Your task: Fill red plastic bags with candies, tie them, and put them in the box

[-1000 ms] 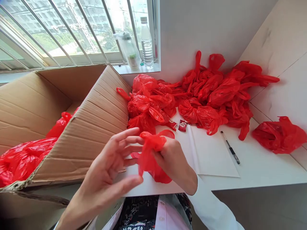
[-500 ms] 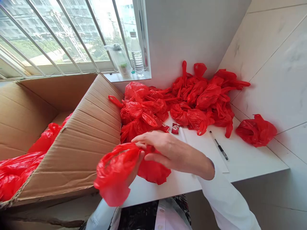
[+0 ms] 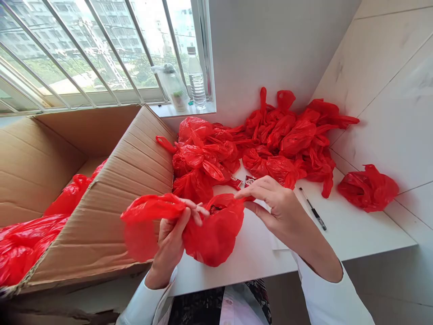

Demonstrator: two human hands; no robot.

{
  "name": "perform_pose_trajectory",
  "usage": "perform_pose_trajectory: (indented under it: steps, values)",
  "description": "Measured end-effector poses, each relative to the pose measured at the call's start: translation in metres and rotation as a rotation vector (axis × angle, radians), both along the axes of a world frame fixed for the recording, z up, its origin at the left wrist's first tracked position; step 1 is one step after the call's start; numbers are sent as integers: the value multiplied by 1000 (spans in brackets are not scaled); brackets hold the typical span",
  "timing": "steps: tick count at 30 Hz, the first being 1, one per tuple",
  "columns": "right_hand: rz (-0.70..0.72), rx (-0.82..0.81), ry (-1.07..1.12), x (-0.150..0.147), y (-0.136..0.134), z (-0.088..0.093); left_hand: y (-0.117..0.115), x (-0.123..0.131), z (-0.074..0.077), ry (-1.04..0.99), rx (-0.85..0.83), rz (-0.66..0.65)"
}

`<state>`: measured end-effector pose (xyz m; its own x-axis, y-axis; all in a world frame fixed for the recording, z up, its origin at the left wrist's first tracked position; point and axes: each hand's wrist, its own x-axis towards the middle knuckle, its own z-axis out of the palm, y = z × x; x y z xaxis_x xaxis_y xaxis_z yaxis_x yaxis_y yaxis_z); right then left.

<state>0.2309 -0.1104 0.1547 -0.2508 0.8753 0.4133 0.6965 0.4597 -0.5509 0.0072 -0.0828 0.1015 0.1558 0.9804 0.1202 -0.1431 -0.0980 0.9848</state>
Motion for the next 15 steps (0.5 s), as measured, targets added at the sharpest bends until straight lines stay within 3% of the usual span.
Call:
perform_pose_trajectory:
  steps: [3, 5, 7, 11, 15]
  values:
    - [209, 40, -53, -7, -5, 15, 3, 8, 7, -119, -148, -7]
    - [232, 59, -46, -10, -4, 22, 3, 7, 14, -49, -221, -19]
    - [226, 68, -34, -13, -1, 24, 1, 1, 23, 85, -227, -127]
    - [386, 30, 4, -28, 3, 25, -9, -8, 36, 384, -30, -395]
    - [610, -6, -63, -58, 2, 30, -17, -8, 34, 424, 139, -403]
